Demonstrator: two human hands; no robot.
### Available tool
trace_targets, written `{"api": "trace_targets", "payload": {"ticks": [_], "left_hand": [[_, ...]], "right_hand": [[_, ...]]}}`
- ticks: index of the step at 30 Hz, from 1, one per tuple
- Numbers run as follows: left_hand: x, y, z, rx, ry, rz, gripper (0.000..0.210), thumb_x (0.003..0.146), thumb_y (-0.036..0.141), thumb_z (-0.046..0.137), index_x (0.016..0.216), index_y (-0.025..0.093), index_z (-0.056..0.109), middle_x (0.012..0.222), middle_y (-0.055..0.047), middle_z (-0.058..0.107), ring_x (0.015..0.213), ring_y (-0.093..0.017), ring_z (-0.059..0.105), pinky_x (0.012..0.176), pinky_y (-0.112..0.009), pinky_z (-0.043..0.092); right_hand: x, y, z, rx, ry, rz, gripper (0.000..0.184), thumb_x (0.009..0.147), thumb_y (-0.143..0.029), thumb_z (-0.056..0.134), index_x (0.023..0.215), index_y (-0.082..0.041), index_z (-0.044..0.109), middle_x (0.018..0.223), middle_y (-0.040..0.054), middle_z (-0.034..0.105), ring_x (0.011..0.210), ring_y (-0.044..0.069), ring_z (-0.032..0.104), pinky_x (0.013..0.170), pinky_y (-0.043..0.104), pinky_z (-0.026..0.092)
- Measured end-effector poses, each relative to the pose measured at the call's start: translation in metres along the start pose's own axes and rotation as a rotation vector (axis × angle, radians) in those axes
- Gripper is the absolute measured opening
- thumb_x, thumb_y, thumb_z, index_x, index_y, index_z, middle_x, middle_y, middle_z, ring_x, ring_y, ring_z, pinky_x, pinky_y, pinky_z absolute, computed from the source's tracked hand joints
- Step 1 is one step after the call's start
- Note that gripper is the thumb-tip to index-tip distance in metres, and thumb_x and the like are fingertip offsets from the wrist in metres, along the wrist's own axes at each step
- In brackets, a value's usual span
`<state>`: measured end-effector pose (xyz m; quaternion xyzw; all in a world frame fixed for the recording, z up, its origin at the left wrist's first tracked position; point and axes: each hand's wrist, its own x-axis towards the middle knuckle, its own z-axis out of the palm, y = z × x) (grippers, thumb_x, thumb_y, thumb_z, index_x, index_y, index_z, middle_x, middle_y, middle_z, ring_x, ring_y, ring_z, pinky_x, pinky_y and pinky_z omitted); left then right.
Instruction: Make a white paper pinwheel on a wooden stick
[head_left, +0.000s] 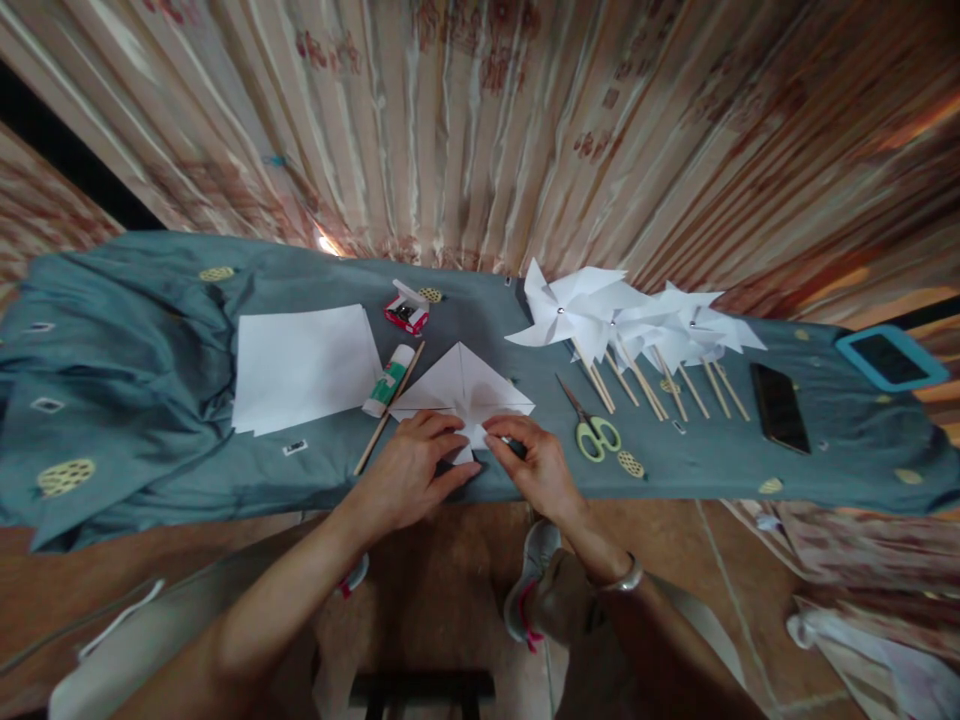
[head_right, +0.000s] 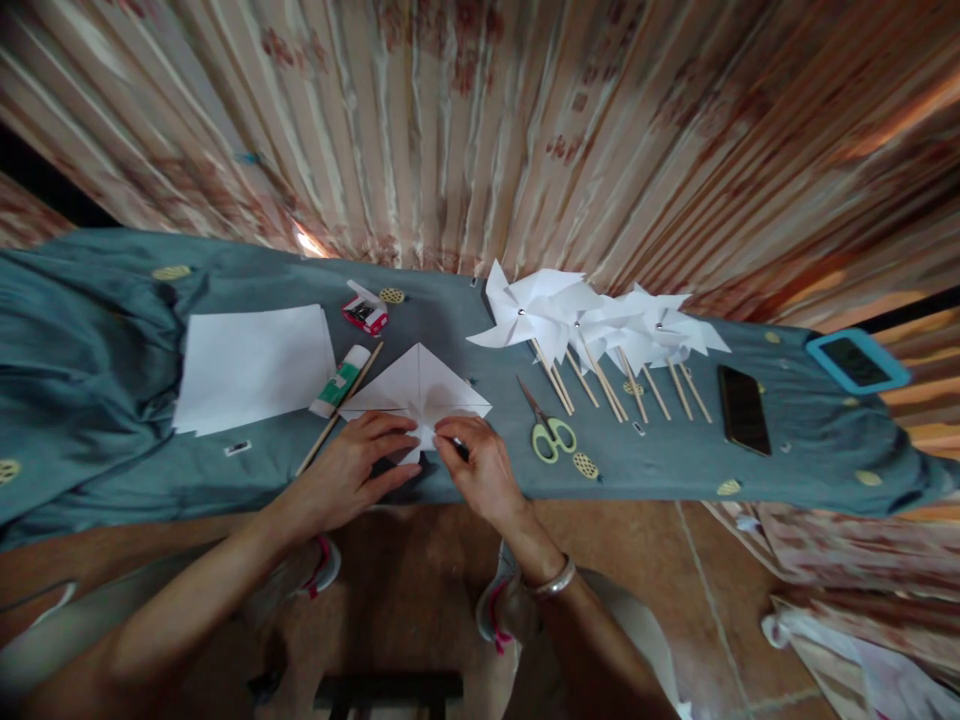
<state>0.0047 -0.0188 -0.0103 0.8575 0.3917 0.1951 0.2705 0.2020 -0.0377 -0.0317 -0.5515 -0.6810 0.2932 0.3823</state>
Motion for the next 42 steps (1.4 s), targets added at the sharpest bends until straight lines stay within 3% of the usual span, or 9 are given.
{"api": "trace_targets", "payload": {"ticks": [7, 13, 42], "left_hand": [[0.002, 0.000, 0.004, 0.020, 0.019, -0.036, 0.028, 0.095, 0.027, 0.044, 0.109, 0.017, 0.066, 0.110, -0.010, 0.067, 0.106, -0.025, 0.057, 0.093, -0.044, 0.047], [0.002, -0.004, 0.010, 0.052, 0.027, -0.016, 0.030, 0.093, 0.016, 0.043, 0.115, 0.019, 0.063, 0.110, -0.010, 0.066, 0.104, -0.025, 0.056, 0.089, -0.043, 0.048], [0.004, 0.000, 0.015, 0.188, -0.013, -0.008, 0.028, 0.092, 0.014, 0.047, 0.115, 0.014, 0.063, 0.111, -0.011, 0.060, 0.103, -0.027, 0.052, 0.085, -0.042, 0.047]], "right_hand": [[0.009, -0.004, 0.004, -0.085, 0.007, 0.042, 0.012, 0.085, -0.021, 0.057, 0.083, -0.022, 0.068, 0.085, 0.0038, 0.071, 0.083, 0.019, 0.066, 0.081, 0.032, 0.051], [0.013, -0.004, 0.009, -0.199, 0.057, -0.037, 0.015, 0.084, -0.017, 0.055, 0.079, -0.023, 0.068, 0.091, 0.0060, 0.072, 0.090, 0.022, 0.064, 0.085, 0.037, 0.051], [0.016, -0.003, 0.017, -0.332, 0.120, -0.042, 0.014, 0.085, -0.016, 0.053, 0.082, -0.019, 0.067, 0.091, 0.0081, 0.071, 0.088, 0.023, 0.063, 0.083, 0.036, 0.051]]}}
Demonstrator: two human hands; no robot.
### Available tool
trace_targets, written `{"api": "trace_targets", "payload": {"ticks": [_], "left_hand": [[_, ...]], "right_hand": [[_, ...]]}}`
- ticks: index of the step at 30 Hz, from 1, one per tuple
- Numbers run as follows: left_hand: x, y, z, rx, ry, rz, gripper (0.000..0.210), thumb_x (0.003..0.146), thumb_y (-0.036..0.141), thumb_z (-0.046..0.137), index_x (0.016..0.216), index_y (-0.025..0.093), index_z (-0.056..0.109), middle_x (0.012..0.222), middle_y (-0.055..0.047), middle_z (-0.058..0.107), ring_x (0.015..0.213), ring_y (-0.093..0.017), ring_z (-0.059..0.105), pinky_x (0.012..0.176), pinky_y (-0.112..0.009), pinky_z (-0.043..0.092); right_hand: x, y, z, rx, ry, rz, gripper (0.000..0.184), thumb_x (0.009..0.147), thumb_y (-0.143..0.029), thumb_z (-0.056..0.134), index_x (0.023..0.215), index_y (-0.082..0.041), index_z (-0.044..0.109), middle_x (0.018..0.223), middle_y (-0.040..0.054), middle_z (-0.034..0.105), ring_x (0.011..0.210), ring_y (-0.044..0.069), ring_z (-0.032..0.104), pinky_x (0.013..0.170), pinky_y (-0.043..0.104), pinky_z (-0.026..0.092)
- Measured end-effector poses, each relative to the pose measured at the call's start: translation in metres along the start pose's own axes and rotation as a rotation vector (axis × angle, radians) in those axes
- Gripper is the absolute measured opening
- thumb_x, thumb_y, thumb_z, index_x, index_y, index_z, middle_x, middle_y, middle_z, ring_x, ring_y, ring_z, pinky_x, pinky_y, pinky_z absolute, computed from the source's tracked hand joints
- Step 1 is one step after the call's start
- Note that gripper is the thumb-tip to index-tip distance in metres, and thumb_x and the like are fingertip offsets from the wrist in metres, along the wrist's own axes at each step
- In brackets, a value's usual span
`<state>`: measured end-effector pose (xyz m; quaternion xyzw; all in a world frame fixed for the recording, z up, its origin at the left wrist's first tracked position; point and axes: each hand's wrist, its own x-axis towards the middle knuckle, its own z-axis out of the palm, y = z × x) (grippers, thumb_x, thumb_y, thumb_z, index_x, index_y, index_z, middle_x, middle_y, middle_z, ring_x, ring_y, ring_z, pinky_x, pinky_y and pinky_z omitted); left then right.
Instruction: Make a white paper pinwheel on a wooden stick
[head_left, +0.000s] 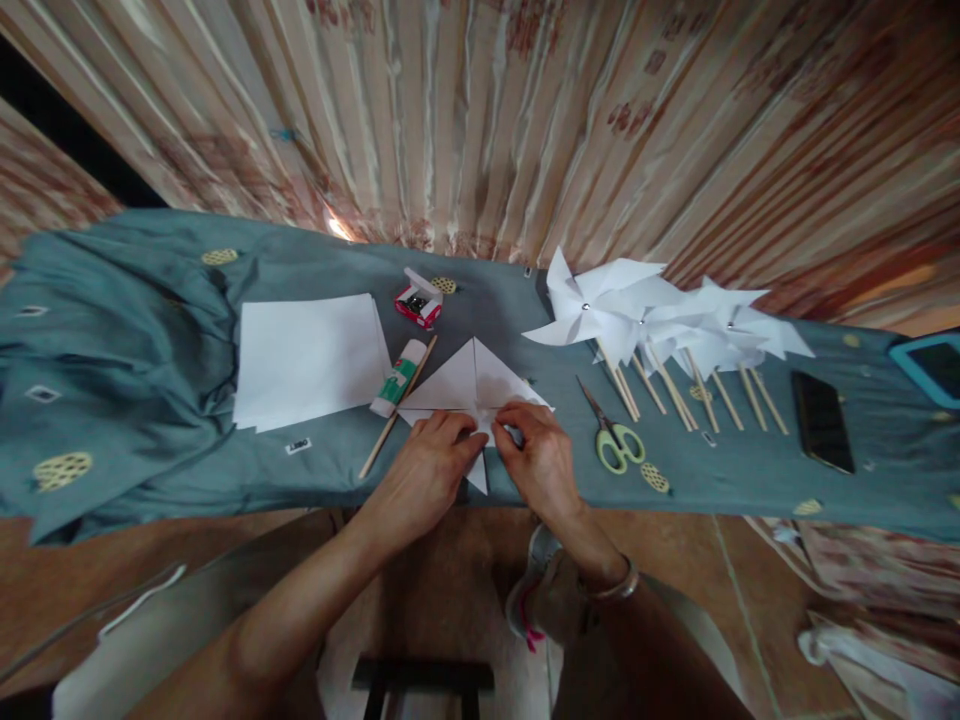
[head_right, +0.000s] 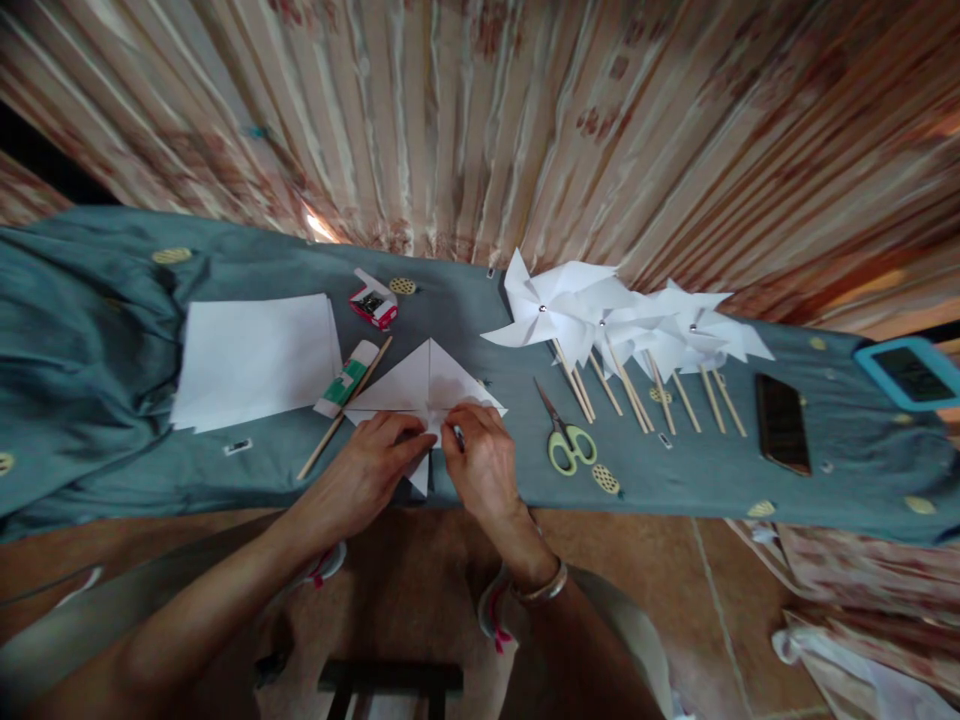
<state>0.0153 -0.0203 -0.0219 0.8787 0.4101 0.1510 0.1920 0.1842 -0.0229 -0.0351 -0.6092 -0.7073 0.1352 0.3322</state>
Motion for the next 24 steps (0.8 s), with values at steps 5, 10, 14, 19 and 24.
{"api": "trace_targets", "payload": {"ticks": [5, 10, 14, 19, 24], "left_hand": [[-0.0004, 0.0007, -0.0001, 0.005, -0.006, -0.008, 0.028, 0.092, 0.014, 0.047, 0.115, 0.015, 0.063, 0.111, -0.011, 0.060, 0.104, -0.026, 0.052, 0.086, -0.042, 0.047], [-0.0008, 0.0007, -0.0001, 0.021, -0.006, -0.006, 0.028, 0.092, 0.014, 0.046, 0.115, 0.015, 0.063, 0.111, -0.012, 0.060, 0.104, -0.026, 0.053, 0.086, -0.042, 0.047], [-0.0006, 0.0012, -0.0002, 0.022, -0.009, -0.014, 0.027, 0.092, 0.015, 0.047, 0.114, 0.015, 0.063, 0.112, -0.011, 0.060, 0.105, -0.027, 0.053, 0.086, -0.043, 0.047], [-0.0003, 0.0018, -0.0006, 0.007, -0.007, -0.018, 0.027, 0.093, 0.015, 0.046, 0.113, 0.015, 0.064, 0.112, -0.011, 0.060, 0.105, -0.026, 0.052, 0.085, -0.042, 0.048], [0.0000, 0.0019, -0.0015, 0.019, -0.021, -0.017, 0.027, 0.093, 0.015, 0.046, 0.114, 0.015, 0.063, 0.111, -0.011, 0.060, 0.104, -0.027, 0.053, 0.085, -0.043, 0.047]], "right_hand": [[0.0000, 0.0003, 0.0001, -0.016, -0.002, -0.004, 0.012, 0.084, -0.016, 0.055, 0.084, -0.018, 0.067, 0.093, 0.0092, 0.071, 0.089, 0.023, 0.063, 0.084, 0.036, 0.051], [-0.0002, 0.0015, 0.0006, -0.021, 0.002, -0.012, 0.011, 0.085, -0.017, 0.056, 0.085, -0.017, 0.067, 0.095, 0.0093, 0.070, 0.090, 0.023, 0.063, 0.085, 0.036, 0.051], [-0.0007, 0.0015, 0.0003, -0.022, -0.003, -0.011, 0.011, 0.085, -0.018, 0.055, 0.086, -0.019, 0.066, 0.094, 0.0084, 0.070, 0.091, 0.023, 0.063, 0.085, 0.036, 0.050], [-0.0008, 0.0006, -0.0010, -0.016, -0.009, -0.014, 0.013, 0.086, -0.018, 0.053, 0.086, -0.020, 0.066, 0.096, 0.0084, 0.070, 0.091, 0.023, 0.063, 0.086, 0.038, 0.051], [-0.0011, 0.0003, -0.0021, -0.009, -0.018, -0.022, 0.013, 0.086, -0.017, 0.053, 0.087, -0.019, 0.066, 0.096, 0.0092, 0.070, 0.093, 0.023, 0.063, 0.087, 0.038, 0.050]]}}
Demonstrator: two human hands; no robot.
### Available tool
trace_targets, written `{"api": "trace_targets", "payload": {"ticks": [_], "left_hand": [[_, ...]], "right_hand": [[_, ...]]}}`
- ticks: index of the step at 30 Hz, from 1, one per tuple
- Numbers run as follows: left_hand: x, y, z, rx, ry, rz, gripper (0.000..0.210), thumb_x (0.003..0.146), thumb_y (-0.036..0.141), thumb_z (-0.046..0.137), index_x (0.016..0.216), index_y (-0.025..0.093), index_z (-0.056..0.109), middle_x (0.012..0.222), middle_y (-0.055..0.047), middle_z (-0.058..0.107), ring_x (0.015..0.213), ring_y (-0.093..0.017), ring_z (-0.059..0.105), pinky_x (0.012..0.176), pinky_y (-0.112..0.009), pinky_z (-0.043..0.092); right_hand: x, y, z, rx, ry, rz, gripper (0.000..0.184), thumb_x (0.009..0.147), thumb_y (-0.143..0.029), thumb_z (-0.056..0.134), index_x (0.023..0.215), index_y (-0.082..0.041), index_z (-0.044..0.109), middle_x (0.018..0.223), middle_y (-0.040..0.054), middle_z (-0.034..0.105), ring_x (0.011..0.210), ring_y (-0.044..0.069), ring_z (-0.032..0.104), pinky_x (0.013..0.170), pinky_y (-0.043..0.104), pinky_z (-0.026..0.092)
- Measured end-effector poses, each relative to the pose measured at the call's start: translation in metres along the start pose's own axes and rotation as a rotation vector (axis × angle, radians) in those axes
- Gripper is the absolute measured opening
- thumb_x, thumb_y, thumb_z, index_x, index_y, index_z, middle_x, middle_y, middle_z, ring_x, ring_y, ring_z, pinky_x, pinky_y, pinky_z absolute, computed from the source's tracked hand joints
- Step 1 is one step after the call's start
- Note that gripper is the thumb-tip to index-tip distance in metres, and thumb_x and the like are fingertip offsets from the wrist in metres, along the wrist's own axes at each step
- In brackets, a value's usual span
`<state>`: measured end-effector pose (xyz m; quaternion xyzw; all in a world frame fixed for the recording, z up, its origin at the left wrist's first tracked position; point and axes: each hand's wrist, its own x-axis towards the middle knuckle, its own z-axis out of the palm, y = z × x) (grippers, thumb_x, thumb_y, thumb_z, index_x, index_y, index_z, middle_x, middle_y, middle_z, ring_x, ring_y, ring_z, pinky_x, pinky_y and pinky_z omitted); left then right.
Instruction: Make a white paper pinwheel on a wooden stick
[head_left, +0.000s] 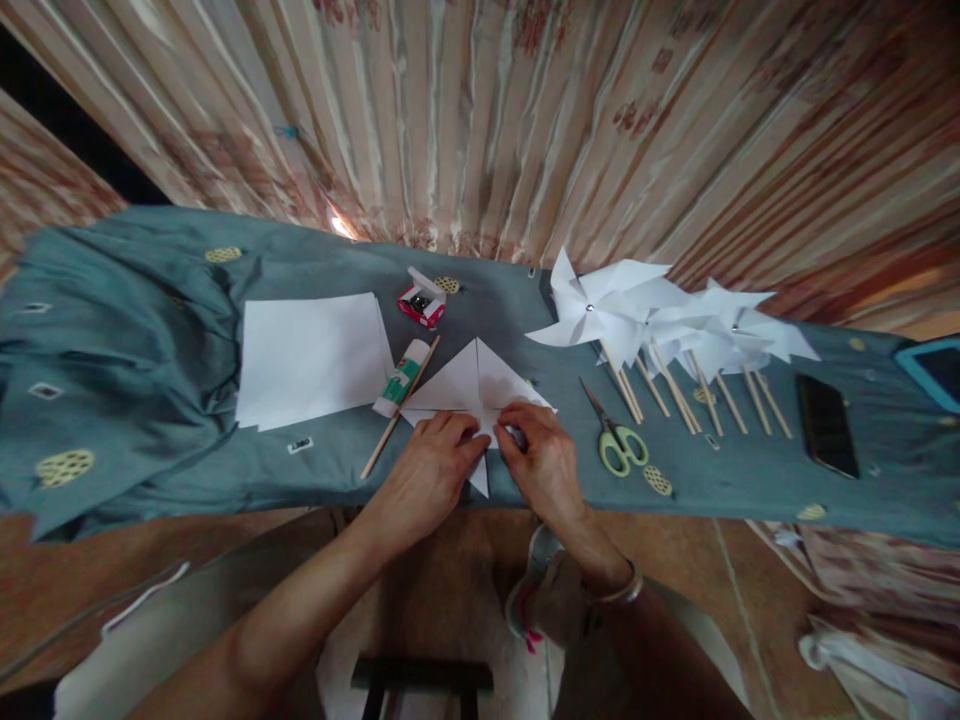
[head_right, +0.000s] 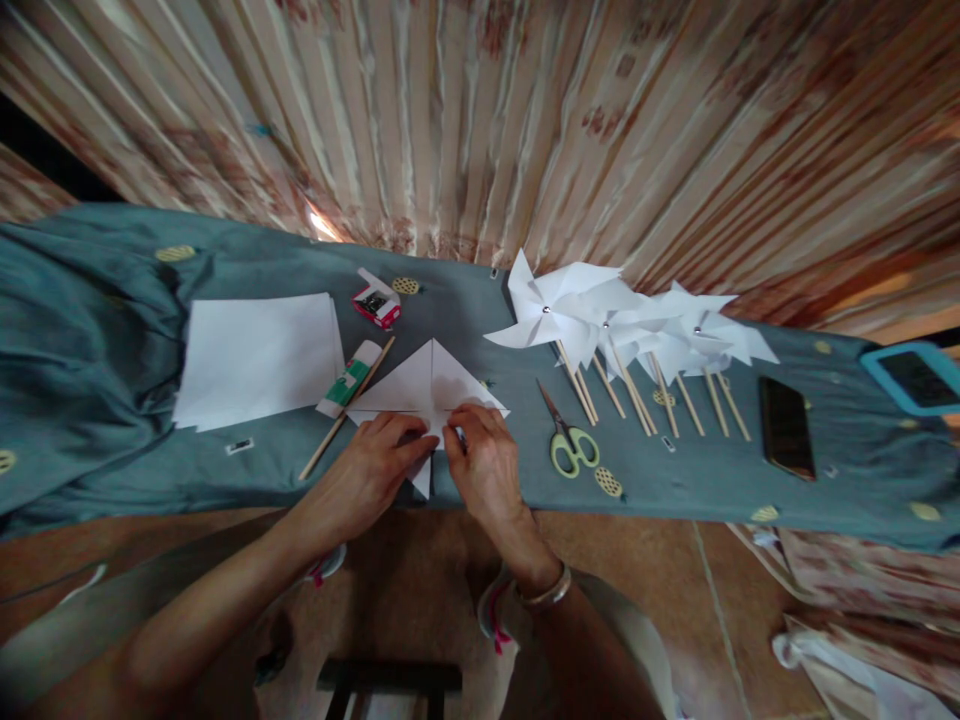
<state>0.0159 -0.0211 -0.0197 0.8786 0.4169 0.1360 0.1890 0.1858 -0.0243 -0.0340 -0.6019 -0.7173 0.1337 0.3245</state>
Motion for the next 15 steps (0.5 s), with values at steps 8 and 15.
{"api": "trace_targets", "payload": {"ticks": [8, 15], "left_hand": [[0.0011, 0.0008, 0.0003, 0.011, -0.012, 0.004, 0.027, 0.092, 0.014, 0.047, 0.114, 0.016, 0.063, 0.114, -0.011, 0.059, 0.106, -0.027, 0.052, 0.085, -0.042, 0.046], [-0.0009, 0.0016, -0.0013, 0.004, -0.013, -0.003, 0.028, 0.092, 0.014, 0.044, 0.113, 0.017, 0.063, 0.114, -0.011, 0.059, 0.106, -0.026, 0.051, 0.085, -0.043, 0.046]], "right_hand": [[-0.0008, 0.0023, -0.0006, -0.006, -0.019, -0.021, 0.013, 0.087, -0.018, 0.054, 0.087, -0.020, 0.066, 0.098, 0.0081, 0.070, 0.094, 0.023, 0.062, 0.087, 0.038, 0.050], [-0.0009, 0.0015, -0.0016, -0.003, -0.013, -0.045, 0.014, 0.088, -0.019, 0.053, 0.087, -0.020, 0.067, 0.098, 0.0082, 0.069, 0.095, 0.023, 0.061, 0.089, 0.038, 0.049]]}}
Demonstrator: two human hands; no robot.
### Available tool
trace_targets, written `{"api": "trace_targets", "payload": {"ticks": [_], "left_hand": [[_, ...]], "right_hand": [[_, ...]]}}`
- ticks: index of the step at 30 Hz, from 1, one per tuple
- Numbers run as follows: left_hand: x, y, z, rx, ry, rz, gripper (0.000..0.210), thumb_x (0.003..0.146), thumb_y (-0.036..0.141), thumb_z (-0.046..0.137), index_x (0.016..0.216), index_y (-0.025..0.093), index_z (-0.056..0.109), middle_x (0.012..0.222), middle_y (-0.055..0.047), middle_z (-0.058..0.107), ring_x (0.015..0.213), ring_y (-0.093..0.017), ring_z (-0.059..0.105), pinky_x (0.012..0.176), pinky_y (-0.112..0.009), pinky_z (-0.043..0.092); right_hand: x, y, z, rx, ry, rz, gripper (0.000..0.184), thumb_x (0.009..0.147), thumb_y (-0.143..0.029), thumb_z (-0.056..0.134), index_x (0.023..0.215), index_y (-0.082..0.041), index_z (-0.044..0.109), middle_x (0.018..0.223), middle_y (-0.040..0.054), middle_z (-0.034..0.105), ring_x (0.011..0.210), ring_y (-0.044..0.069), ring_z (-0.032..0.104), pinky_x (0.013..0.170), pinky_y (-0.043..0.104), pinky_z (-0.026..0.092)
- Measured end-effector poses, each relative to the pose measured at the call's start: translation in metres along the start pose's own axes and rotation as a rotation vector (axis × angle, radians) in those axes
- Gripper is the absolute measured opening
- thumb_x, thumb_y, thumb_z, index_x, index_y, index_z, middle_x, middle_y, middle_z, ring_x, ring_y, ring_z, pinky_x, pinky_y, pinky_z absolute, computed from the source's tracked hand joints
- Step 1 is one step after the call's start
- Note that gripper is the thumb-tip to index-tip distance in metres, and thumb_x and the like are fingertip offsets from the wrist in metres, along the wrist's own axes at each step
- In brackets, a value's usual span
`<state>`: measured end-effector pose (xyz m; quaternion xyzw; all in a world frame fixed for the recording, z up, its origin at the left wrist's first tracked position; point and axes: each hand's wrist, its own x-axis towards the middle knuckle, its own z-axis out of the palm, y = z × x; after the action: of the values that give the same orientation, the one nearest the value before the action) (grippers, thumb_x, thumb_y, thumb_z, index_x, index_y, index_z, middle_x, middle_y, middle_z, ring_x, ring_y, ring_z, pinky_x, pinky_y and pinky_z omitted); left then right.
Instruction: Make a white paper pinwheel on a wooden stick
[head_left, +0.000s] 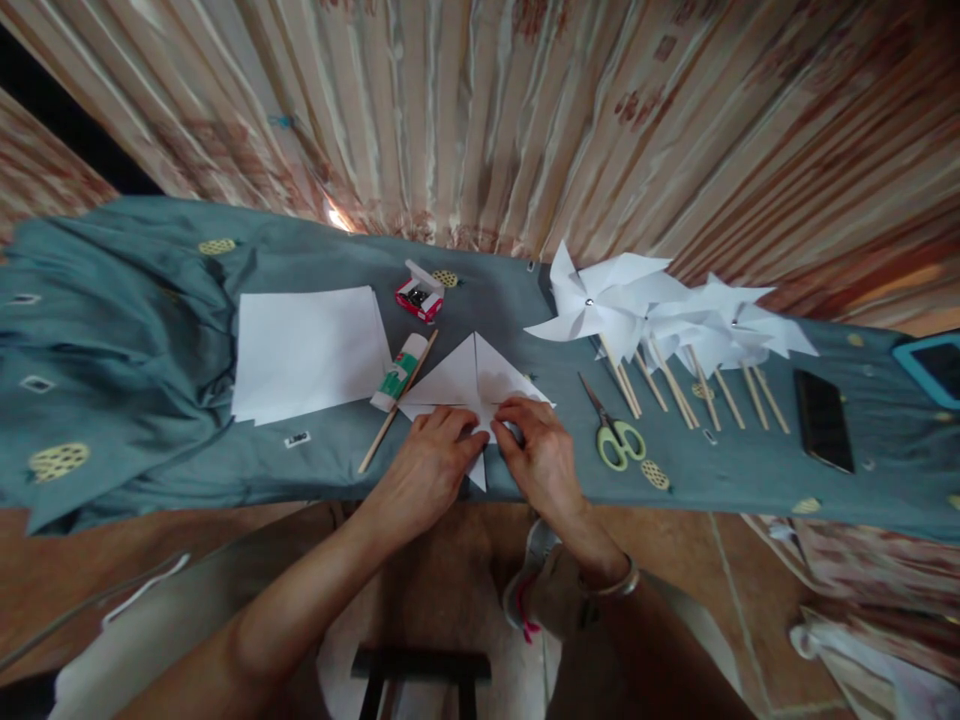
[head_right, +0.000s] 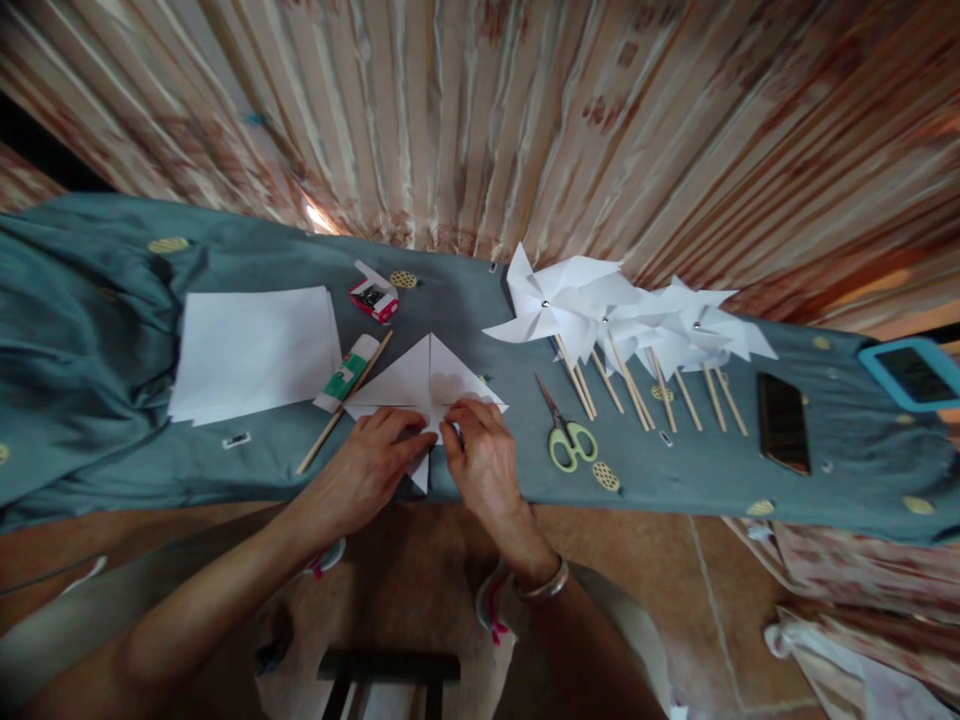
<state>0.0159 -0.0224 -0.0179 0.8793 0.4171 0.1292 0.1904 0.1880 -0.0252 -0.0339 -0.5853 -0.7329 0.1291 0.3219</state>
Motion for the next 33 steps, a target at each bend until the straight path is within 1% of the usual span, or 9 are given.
{"api": "trace_targets", "payload": {"ticks": [5, 10, 13, 16, 18, 22, 26, 30, 33], "left_hand": [[-0.0002, 0.0002, 0.0015, 0.004, 0.006, 0.010, 0.029, 0.092, 0.013, 0.045, 0.114, 0.017, 0.063, 0.115, -0.011, 0.059, 0.106, -0.026, 0.051, 0.085, -0.043, 0.045], [0.0001, 0.0009, 0.0000, 0.000, 0.005, 0.005, 0.029, 0.093, 0.015, 0.042, 0.112, 0.017, 0.063, 0.114, -0.011, 0.059, 0.106, -0.026, 0.052, 0.085, -0.042, 0.045], [0.0007, 0.0012, -0.0008, 0.007, -0.001, 0.005, 0.028, 0.093, 0.014, 0.043, 0.113, 0.017, 0.063, 0.115, -0.011, 0.059, 0.107, -0.026, 0.052, 0.086, -0.042, 0.045], [0.0009, 0.0010, -0.0005, 0.014, -0.009, 0.012, 0.028, 0.092, 0.015, 0.045, 0.114, 0.016, 0.063, 0.115, -0.011, 0.059, 0.107, -0.027, 0.052, 0.087, -0.043, 0.046], [0.0006, 0.0008, -0.0002, 0.014, -0.014, 0.012, 0.028, 0.093, 0.015, 0.046, 0.114, 0.016, 0.063, 0.114, -0.012, 0.059, 0.106, -0.027, 0.052, 0.086, -0.043, 0.046], [-0.0003, 0.0005, 0.0002, 0.012, -0.006, 0.006, 0.028, 0.092, 0.014, 0.046, 0.114, 0.016, 0.063, 0.116, -0.011, 0.059, 0.108, -0.027, 0.051, 0.086, -0.043, 0.046], [-0.0003, 0.0005, 0.0012, 0.008, -0.010, 0.000, 0.028, 0.093, 0.015, 0.045, 0.114, 0.016, 0.063, 0.113, -0.011, 0.059, 0.106, -0.026, 0.051, 0.086, -0.042, 0.046], [0.0003, 0.0010, 0.0014, 0.000, 0.001, -0.003, 0.027, 0.093, 0.015, 0.045, 0.113, 0.016, 0.063, 0.112, -0.011, 0.059, 0.106, -0.027, 0.051, 0.085, -0.043, 0.046], [0.0009, 0.0015, 0.0004, -0.002, 0.003, -0.005, 0.027, 0.092, 0.015, 0.045, 0.112, 0.017, 0.063, 0.113, -0.011, 0.059, 0.106, -0.026, 0.051, 0.086, -0.043, 0.046]], "right_hand": [[-0.0017, 0.0001, 0.0001, -0.024, -0.008, -0.033, 0.017, 0.090, -0.020, 0.052, 0.089, -0.021, 0.069, 0.100, 0.0075, 0.069, 0.096, 0.023, 0.061, 0.091, 0.038, 0.049], [-0.0059, -0.0004, 0.0016, -0.065, -0.026, -0.068, 0.025, 0.094, -0.019, 0.046, 0.100, -0.020, 0.070, 0.110, 0.0096, 0.067, 0.101, 0.024, 0.058, 0.091, 0.041, 0.050], [-0.0073, -0.0014, 0.0019, -0.133, -0.053, -0.097, 0.028, 0.093, -0.016, 0.044, 0.106, -0.019, 0.069, 0.122, 0.0122, 0.061, 0.106, 0.025, 0.055, 0.090, 0.041, 0.051], [-0.0074, -0.0018, 0.0023, -0.185, -0.063, -0.142, 0.029, 0.092, -0.014, 0.045, 0.107, -0.016, 0.069, 0.131, 0.0159, 0.053, 0.112, 0.028, 0.051, 0.093, 0.042, 0.050], [-0.0070, -0.0013, 0.0029, -0.195, -0.059, -0.161, 0.029, 0.091, -0.013, 0.045, 0.109, -0.015, 0.069, 0.133, 0.0163, 0.051, 0.115, 0.028, 0.048, 0.096, 0.043, 0.049], [-0.0061, -0.0004, 0.0042, -0.204, -0.080, -0.169, 0.032, 0.091, -0.012, 0.044, 0.113, -0.018, 0.066, 0.136, 0.0132, 0.048, 0.122, 0.029, 0.044, 0.099, 0.048, 0.046], [-0.0037, -0.0006, 0.0044, -0.226, -0.104, -0.185, 0.034, 0.088, -0.010, 0.045, 0.114, -0.017, 0.065, 0.136, 0.0152, 0.048, 0.122, 0.030, 0.044, 0.099, 0.049, 0.046], [-0.0008, -0.0010, 0.0051, -0.271, -0.120, -0.202, 0.035, 0.084, -0.007, 0.046, 0.111, -0.013, 0.066, 0.136, 0.0179, 0.049, 0.123, 0.032, 0.043, 0.099, 0.050, 0.045], [0.0005, -0.0011, 0.0070, -0.256, -0.135, -0.193, 0.034, 0.084, -0.007, 0.046, 0.111, -0.013, 0.066, 0.136, 0.0178, 0.049, 0.125, 0.033, 0.042, 0.100, 0.050, 0.045]]}}
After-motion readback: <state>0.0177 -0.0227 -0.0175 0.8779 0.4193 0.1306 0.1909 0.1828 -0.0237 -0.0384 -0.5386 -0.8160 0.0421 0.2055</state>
